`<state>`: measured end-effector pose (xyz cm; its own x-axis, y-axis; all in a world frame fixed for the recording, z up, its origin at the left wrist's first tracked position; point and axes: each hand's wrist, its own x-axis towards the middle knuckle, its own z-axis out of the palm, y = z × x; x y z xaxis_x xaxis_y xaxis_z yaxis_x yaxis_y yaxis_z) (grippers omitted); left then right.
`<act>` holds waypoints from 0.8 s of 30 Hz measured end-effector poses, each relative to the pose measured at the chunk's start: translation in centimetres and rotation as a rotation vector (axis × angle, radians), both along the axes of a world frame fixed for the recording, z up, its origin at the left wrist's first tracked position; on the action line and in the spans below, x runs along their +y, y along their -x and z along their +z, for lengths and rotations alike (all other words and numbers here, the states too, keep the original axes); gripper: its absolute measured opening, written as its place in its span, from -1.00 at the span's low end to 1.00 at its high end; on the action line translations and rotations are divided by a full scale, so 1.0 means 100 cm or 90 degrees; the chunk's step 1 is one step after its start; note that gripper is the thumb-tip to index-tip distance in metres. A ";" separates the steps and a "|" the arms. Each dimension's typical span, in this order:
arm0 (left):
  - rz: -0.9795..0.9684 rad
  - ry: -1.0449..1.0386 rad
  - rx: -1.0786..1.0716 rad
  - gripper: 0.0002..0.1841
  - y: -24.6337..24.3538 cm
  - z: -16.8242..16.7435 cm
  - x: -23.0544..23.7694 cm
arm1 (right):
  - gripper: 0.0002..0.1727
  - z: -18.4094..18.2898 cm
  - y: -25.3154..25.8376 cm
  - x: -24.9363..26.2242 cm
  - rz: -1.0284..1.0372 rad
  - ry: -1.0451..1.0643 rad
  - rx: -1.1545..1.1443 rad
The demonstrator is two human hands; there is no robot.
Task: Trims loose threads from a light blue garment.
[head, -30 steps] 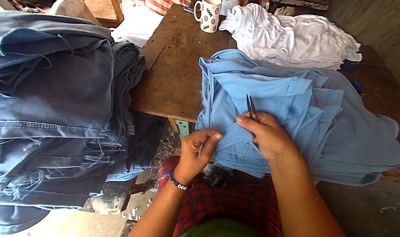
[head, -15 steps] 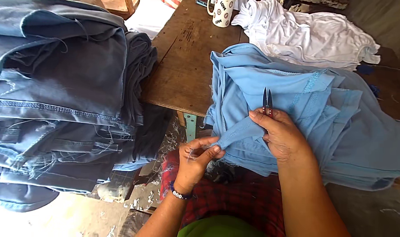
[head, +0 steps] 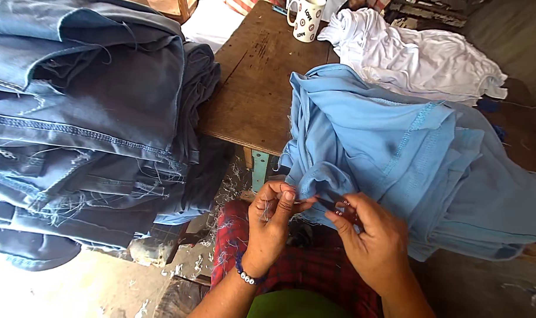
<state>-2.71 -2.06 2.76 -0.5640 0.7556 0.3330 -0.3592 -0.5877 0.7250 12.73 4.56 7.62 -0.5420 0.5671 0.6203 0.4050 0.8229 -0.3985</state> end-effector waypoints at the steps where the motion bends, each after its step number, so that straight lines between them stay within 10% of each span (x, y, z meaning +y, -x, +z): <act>1: 0.002 -0.001 0.003 -0.89 -0.001 0.001 -0.001 | -0.59 -0.001 0.000 -0.004 -0.006 -0.021 -0.020; 13: 0.042 -0.021 0.074 -0.91 -0.012 -0.004 0.001 | -0.63 -0.005 0.015 -0.010 -0.088 -0.128 -0.065; 24: 0.060 -0.013 0.080 -0.74 -0.016 -0.001 0.012 | -0.68 -0.015 -0.002 0.006 0.042 0.115 0.145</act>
